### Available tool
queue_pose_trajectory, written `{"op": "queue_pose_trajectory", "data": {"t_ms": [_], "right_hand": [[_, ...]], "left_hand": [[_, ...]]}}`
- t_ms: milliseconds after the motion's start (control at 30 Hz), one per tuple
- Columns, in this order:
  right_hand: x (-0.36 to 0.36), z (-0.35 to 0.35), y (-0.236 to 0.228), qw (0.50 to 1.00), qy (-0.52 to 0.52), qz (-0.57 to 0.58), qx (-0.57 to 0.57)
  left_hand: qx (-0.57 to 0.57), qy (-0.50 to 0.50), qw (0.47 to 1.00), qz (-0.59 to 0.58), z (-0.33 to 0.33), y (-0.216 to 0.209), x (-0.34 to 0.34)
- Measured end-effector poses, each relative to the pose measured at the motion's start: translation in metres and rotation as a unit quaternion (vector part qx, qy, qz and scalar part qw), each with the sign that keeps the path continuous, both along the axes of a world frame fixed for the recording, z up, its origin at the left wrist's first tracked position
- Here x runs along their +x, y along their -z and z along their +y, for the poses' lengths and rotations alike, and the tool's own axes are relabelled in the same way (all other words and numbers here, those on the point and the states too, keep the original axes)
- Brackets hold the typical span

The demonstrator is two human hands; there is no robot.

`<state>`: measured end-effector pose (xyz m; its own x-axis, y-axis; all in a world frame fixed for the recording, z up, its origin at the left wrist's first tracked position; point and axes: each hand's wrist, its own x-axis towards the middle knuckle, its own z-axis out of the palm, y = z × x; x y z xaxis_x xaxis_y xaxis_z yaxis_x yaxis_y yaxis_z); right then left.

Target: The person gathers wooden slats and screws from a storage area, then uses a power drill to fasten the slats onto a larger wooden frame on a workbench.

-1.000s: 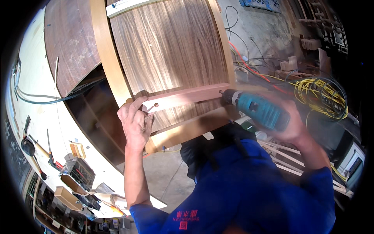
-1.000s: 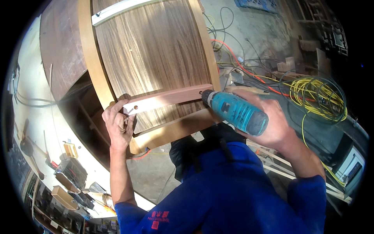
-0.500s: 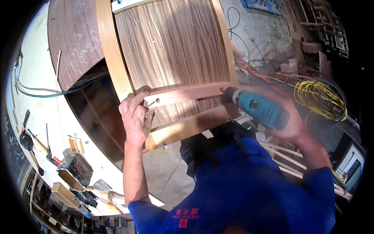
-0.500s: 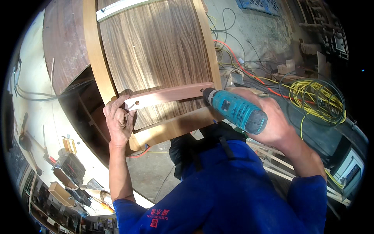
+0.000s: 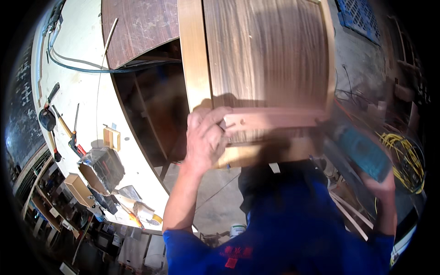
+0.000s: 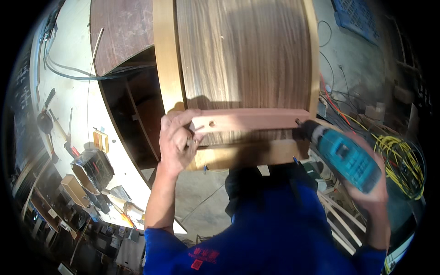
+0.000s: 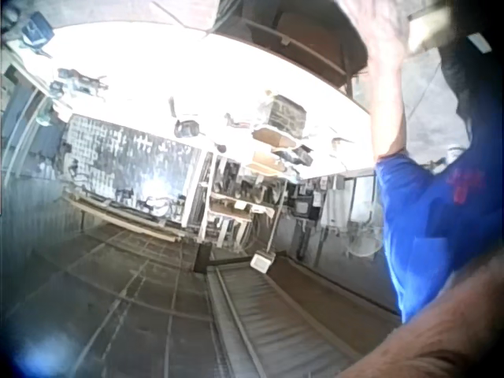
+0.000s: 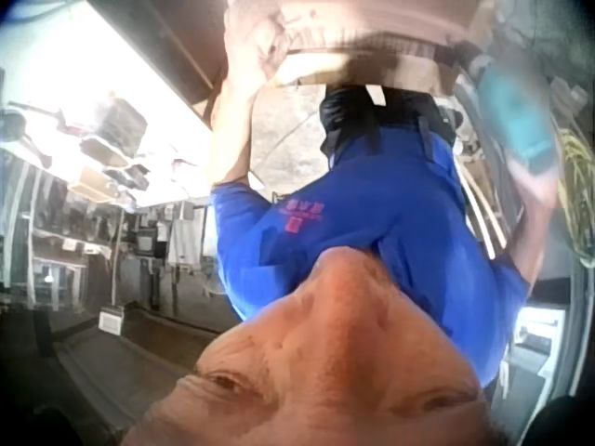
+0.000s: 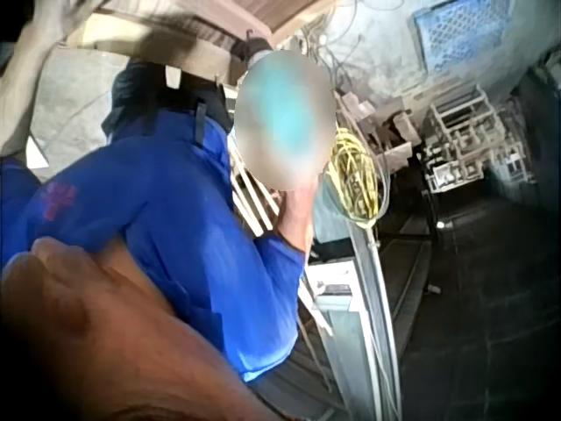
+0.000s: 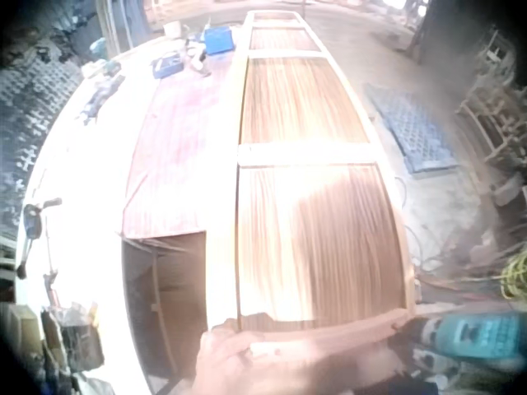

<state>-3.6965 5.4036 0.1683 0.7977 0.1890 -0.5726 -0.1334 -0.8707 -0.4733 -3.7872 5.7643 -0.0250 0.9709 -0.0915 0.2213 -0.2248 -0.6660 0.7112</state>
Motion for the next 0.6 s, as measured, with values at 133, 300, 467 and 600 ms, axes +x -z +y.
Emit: {"op": "queue_pose_trajectory", "data": {"t_ms": [133,300,467,600], "right_hand": [[-0.011,-0.054,0.0,0.997,-0.05,-0.04,-0.048],[-0.016,-0.151,-0.011,0.979,0.005,0.091,-0.185],[-0.007,-0.157,-0.002,0.972,0.008,0.079,-0.22],[0.006,-0.144,0.003,0.975,-0.012,0.061,-0.213]], "left_hand": [[0.002,0.004,1.0,-0.023,-0.003,-0.002,-0.005],[-0.035,-0.017,0.999,-0.008,-0.006,0.008,-0.024],[-0.064,0.034,0.997,0.036,-0.001,0.001,-0.028],[-0.06,0.02,0.996,0.056,-0.005,-0.006,-0.034]]}}
